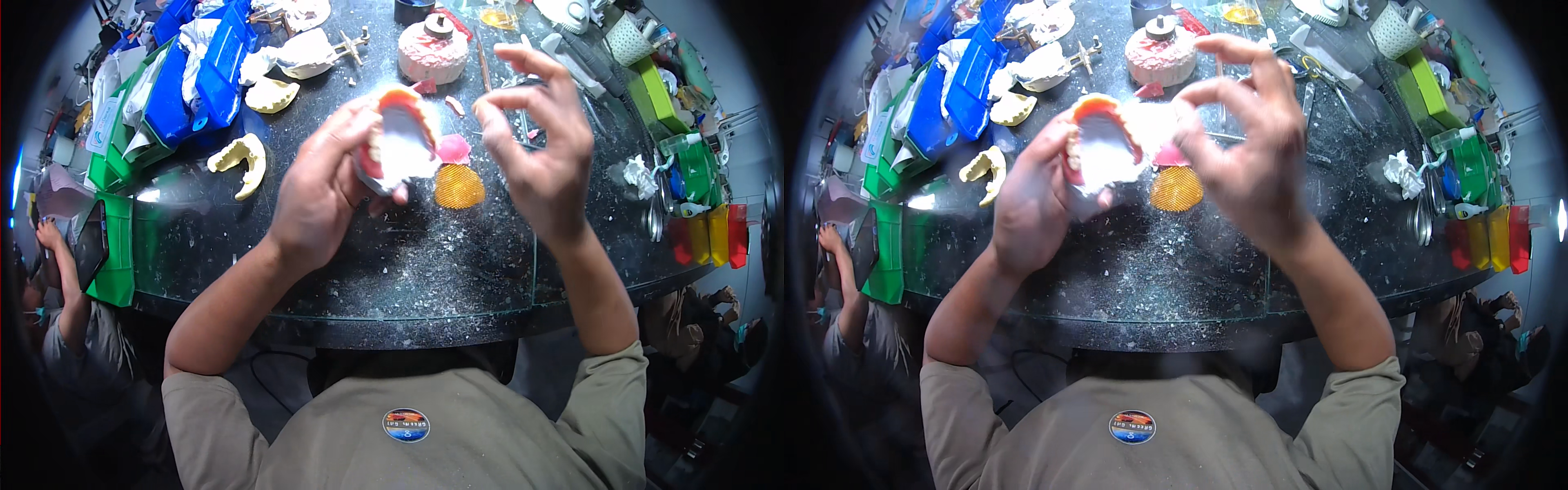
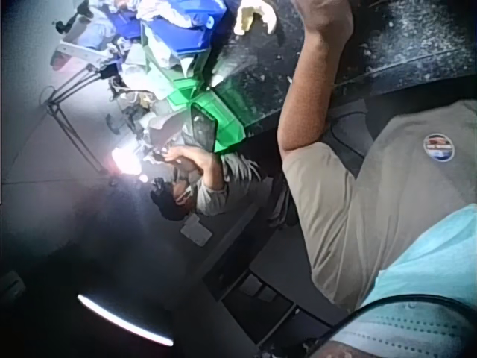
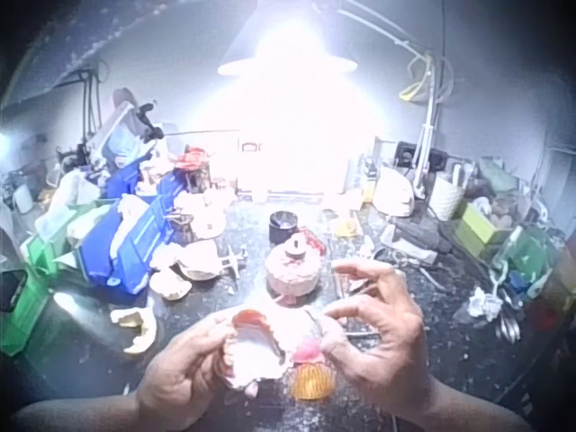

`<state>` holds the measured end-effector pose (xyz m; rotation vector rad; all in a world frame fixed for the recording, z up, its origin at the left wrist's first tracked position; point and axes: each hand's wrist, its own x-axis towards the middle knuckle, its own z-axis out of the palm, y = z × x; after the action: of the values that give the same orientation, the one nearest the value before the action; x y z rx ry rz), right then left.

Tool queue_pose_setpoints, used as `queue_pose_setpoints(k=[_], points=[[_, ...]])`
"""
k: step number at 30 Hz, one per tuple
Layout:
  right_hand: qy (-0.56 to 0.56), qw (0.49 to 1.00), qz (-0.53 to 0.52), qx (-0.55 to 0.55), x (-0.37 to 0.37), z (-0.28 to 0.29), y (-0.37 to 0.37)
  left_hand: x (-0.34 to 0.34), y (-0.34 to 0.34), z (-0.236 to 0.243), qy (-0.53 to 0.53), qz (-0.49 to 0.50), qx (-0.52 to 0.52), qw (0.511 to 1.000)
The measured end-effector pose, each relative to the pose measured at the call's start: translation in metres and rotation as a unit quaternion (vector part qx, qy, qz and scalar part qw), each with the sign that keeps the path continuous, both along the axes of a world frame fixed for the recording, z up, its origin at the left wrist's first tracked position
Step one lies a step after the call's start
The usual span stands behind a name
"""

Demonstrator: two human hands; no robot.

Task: The dental technician fits a gold-colored wax mesh pattern onto a plaster model of a lower jaw and marks the mesh with a black pen.

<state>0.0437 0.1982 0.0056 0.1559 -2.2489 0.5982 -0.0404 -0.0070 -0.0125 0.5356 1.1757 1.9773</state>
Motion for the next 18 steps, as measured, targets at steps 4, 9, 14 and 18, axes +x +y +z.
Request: queue_pose_setpoints(k=[4, 9, 14, 18], points=[[0.037, 0.999, -0.038, 0.011, -0.047, -0.017, 0.035, -0.008, -0.002, 0.006, 0.0, 0.097, -0.016, 0.995], [0.099, 0.99, -0.019, 0.098, -0.082, -0.024, 0.036, -0.015, -0.003, 0.004, -0.081, 0.121, 0.005, 0.989], [0.101, 0.988, -0.018, 0.112, -0.088, -0.029, 0.03, -0.014, -0.003, 0.004, -0.086, 0.115, -0.007, 0.99], [0.062, 0.997, -0.036, 0.032, -0.088, -0.031, 0.036, -0.015, -0.003, 0.004, -0.088, 0.11, -0.013, 0.99]])
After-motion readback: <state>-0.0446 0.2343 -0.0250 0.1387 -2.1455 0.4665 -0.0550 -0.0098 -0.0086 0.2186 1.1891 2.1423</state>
